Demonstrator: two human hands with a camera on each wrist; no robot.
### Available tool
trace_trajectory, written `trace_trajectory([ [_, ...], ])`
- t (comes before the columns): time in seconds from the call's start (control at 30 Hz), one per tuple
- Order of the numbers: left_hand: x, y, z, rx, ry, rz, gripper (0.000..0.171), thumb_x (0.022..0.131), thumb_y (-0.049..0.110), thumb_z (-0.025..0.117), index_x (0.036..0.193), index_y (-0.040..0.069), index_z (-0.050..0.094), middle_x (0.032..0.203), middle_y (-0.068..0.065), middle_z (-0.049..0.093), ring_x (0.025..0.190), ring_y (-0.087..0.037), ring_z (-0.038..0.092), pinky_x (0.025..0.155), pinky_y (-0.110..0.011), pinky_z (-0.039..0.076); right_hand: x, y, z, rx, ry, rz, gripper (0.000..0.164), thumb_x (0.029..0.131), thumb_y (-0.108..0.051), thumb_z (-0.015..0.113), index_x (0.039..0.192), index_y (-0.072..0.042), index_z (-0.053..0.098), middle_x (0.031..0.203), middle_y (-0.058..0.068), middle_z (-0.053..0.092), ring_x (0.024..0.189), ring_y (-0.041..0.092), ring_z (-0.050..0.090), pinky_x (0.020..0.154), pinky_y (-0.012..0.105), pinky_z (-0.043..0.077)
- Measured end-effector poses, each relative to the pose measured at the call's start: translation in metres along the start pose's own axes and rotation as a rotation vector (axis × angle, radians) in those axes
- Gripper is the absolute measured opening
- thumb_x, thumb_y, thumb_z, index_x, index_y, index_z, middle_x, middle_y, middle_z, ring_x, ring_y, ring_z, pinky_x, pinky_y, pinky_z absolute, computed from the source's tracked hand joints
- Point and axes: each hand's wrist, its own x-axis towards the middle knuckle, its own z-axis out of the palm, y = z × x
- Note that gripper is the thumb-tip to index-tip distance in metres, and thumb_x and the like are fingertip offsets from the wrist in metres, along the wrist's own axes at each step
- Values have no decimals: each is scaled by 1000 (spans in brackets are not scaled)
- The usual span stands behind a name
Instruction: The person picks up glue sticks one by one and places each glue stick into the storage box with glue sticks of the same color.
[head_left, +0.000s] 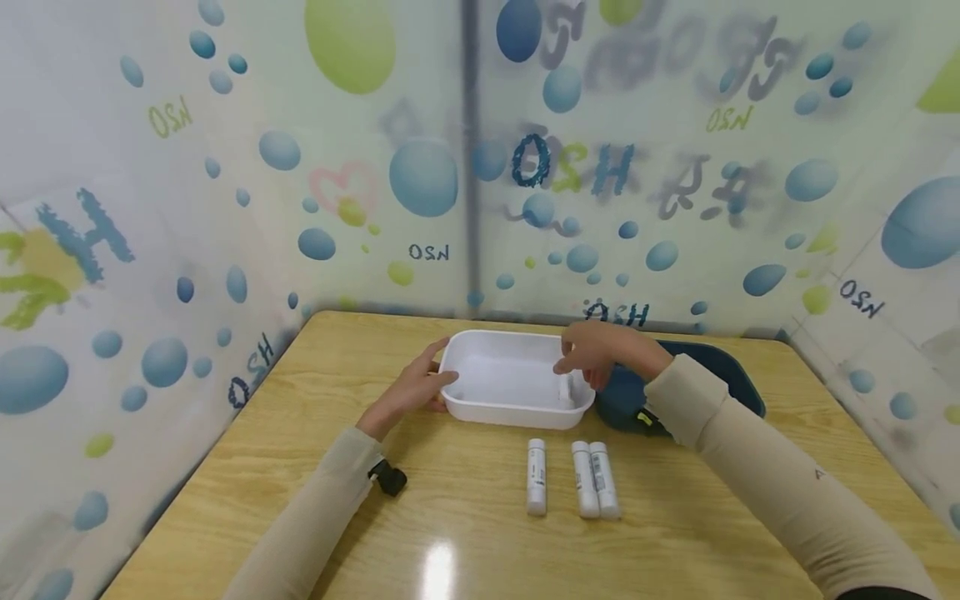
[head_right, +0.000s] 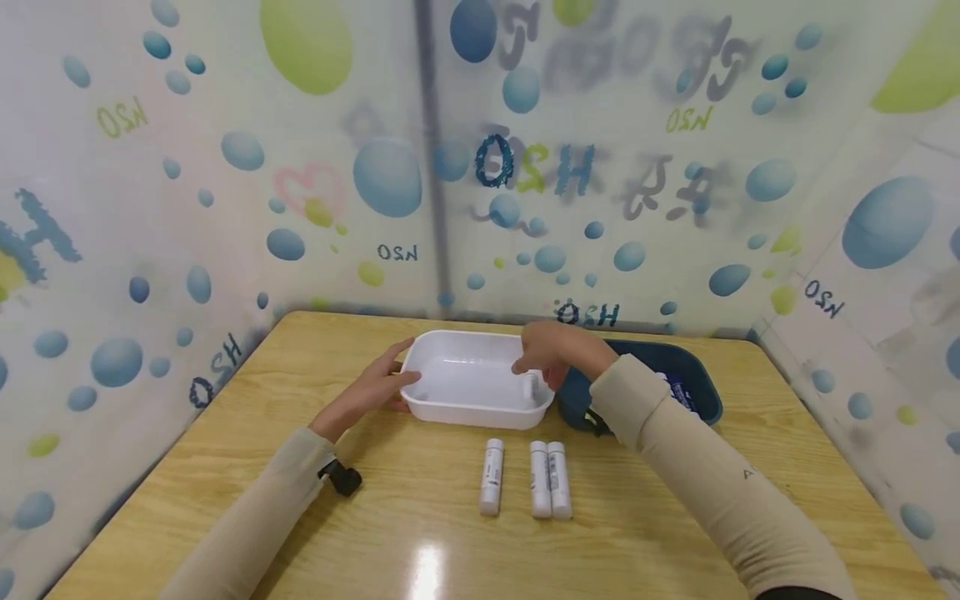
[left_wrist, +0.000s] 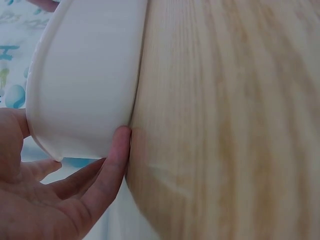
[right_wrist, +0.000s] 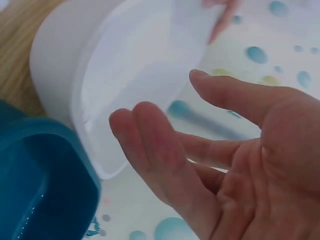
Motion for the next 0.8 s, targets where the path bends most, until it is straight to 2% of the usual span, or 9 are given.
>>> trace_trajectory([
  [0.17, 0, -1, 0, 0, 0, 7, 71, 105, 23, 60, 165, 23, 22, 143, -32, 50, 97, -30, 69, 66, -38, 65, -28, 8, 6, 39, 31, -77, 51, 102, -38, 65, 138, -2, 56, 94, 14, 72, 70, 19, 72, 66, 32, 63],
  [0.37, -1, 0, 1, 4, 2, 8, 71, 105, 23, 59, 165, 23, 22, 144, -32, 49, 101, -32, 69, 67, -38, 66, -57, 18, 16, 101, 76, -140, 51, 102, -38, 65, 138, -3, 57, 88, 11, 71, 69, 17, 69, 65, 33, 62],
  [0.6, -1, 1, 1, -8, 0, 7, 71, 105, 23, 59, 165, 22, 22, 144, -32, 49, 101, -32, 69, 69, -39, 66, -78, 34, 35, 169, 89, -150, 51, 100, -37, 67, 138, -4, 57, 89, 8, 69, 72, 17, 68, 64, 31, 62],
  [0.8, -1, 1, 1, 6, 4, 0, 71, 105, 23, 60, 165, 23, 22, 144, -31, 50, 101, -31, 69, 68, -38, 66, -93, 44, 44, 244, 62, -156, 50, 100, -37, 69, 137, -6, 57, 86, 6, 67, 73, 19, 65, 66, 36, 60],
])
